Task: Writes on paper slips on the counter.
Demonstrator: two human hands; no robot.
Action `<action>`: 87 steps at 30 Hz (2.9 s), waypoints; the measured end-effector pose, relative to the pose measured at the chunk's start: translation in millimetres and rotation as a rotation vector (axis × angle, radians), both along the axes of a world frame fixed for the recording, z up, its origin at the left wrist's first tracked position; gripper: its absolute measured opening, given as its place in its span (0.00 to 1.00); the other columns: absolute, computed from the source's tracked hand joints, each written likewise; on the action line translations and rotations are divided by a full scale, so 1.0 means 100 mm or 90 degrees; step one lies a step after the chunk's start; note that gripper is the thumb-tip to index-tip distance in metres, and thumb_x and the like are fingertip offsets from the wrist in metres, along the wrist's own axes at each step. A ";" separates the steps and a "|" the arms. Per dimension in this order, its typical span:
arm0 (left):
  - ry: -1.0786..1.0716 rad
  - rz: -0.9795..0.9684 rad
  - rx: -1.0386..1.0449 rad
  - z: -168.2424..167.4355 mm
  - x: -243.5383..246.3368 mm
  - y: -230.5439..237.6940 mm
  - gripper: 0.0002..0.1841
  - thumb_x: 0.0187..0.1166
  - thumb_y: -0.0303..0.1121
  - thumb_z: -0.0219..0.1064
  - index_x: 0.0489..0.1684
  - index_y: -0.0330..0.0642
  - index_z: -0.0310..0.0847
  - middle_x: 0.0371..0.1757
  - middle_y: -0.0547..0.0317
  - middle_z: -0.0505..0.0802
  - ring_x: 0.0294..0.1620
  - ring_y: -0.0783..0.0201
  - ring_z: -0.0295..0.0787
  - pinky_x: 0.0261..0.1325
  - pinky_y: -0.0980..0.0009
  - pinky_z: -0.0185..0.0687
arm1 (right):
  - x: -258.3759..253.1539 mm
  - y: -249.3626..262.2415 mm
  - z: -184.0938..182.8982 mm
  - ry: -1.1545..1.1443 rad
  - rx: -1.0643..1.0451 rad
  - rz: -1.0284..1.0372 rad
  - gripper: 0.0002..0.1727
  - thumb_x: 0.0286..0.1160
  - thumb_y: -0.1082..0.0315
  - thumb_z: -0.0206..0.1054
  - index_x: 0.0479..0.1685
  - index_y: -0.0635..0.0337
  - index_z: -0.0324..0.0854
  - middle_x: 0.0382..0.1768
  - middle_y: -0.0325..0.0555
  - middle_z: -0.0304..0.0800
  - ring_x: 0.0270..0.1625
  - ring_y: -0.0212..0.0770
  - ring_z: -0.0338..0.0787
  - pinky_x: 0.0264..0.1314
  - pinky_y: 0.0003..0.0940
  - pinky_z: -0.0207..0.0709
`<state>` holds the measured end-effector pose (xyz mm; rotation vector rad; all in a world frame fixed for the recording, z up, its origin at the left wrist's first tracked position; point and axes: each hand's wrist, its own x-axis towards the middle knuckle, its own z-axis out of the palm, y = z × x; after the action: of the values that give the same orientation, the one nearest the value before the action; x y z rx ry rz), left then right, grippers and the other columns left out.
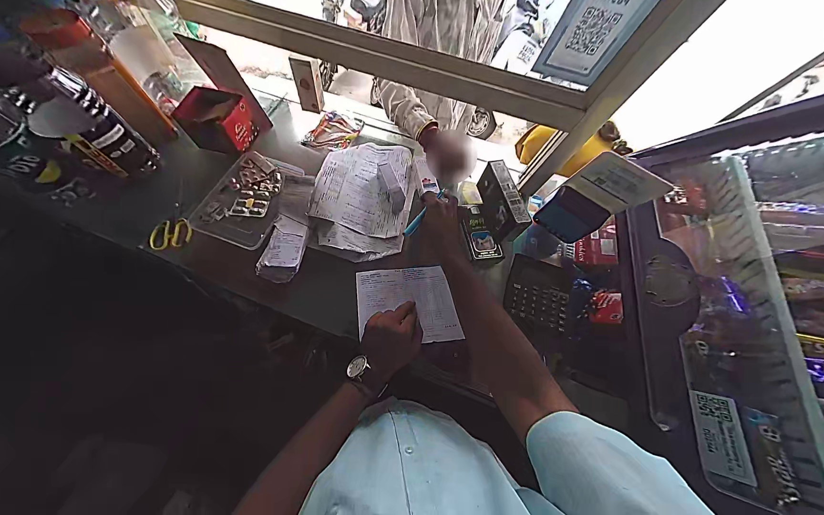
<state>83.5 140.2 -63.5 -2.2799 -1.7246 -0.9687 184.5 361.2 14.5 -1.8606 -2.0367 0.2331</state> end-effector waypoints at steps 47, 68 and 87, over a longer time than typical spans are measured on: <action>0.003 -0.005 -0.004 0.03 0.08 -0.01 0.14 0.72 0.37 0.61 0.25 0.43 0.93 0.52 0.57 0.98 0.26 0.61 0.91 0.25 0.64 0.81 | 0.44 -1.87 -0.49 0.728 0.037 0.031 0.11 0.78 0.74 0.64 0.52 0.70 0.86 0.36 0.42 0.94 0.34 0.32 0.92 0.39 0.26 0.88; 0.001 0.014 0.049 0.04 0.07 0.01 0.14 0.67 0.38 0.63 0.24 0.45 0.95 0.47 0.60 0.99 0.27 0.63 0.94 0.26 0.65 0.85 | 0.29 -1.63 0.03 0.334 0.490 0.129 0.11 0.89 0.58 0.58 0.57 0.43 0.86 0.73 0.42 0.87 0.87 0.48 0.70 0.92 0.53 0.51; 0.033 0.021 0.020 -0.09 0.05 0.01 0.15 0.67 0.48 0.67 0.26 0.50 0.94 0.48 0.64 0.98 0.32 0.66 0.93 0.29 0.65 0.85 | 0.01 -2.33 0.77 0.585 0.592 0.348 0.13 0.93 0.64 0.50 0.61 0.52 0.79 0.70 0.41 0.89 0.81 0.43 0.80 0.88 0.41 0.65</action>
<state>88.5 140.8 -72.6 -2.2293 -1.7089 -0.9163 185.7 128.0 91.8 -0.4578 -1.4917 0.1766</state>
